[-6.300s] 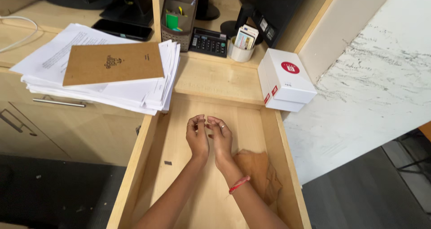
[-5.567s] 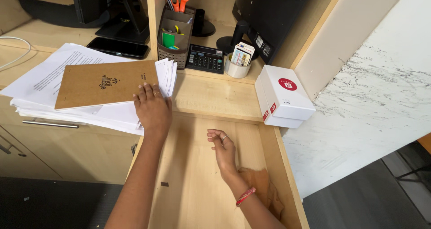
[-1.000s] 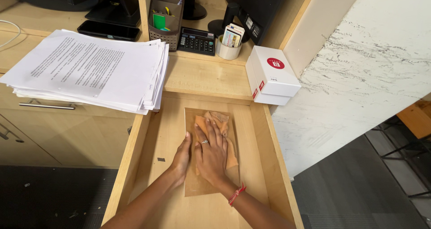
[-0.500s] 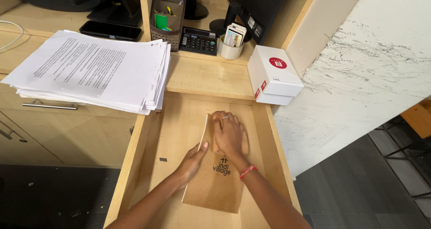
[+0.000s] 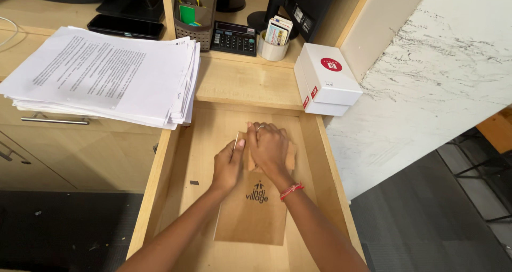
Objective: The person organizes papers by removing items from a drawer and placing documents on top of a stack.
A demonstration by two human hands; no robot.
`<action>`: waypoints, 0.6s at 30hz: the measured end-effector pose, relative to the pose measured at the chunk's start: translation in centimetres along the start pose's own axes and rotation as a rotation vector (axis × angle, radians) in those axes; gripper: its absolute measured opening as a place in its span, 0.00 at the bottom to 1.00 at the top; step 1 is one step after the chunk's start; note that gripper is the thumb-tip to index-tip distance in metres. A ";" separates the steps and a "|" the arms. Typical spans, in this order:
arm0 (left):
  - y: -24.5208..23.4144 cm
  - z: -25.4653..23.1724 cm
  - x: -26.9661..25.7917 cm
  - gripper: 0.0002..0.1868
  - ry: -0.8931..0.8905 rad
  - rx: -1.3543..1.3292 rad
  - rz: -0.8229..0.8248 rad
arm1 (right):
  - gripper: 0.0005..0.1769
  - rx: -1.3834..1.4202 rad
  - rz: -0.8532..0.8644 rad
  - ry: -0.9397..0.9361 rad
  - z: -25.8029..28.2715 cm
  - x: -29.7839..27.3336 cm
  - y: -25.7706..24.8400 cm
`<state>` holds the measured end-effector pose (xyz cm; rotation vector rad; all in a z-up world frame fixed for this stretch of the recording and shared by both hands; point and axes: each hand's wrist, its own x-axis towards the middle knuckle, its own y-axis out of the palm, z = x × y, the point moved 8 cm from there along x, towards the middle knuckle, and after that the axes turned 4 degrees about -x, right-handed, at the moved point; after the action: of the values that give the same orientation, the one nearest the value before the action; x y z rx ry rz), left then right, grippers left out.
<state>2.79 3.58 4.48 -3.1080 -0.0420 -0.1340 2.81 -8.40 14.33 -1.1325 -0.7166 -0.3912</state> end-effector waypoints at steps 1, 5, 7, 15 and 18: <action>0.1 0.3 0.3 0.24 -0.036 0.024 0.006 | 0.18 -0.001 -0.015 -0.006 -0.4 0.1 -0.2; 0.7 0.6 2.5 0.26 0.107 -0.173 0.044 | 0.16 -0.084 -0.095 -0.023 -3.1 0.4 -1.2; 0.3 1.6 3.4 0.26 0.110 -0.205 0.043 | 0.15 -0.134 -0.073 0.022 -5.0 0.2 -1.6; -0.9 4.4 3.8 0.28 -0.067 -0.361 0.004 | 0.21 0.259 0.028 0.513 -9.2 -1.3 0.1; -1.4 4.1 3.6 0.28 -0.042 -0.412 -0.041 | 0.22 0.513 -0.023 0.632 -10.3 -2.0 1.6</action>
<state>6.70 5.22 0.71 -3.5230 -0.0907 -0.0878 5.66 -17.40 9.41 -0.4681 -0.2420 -0.5150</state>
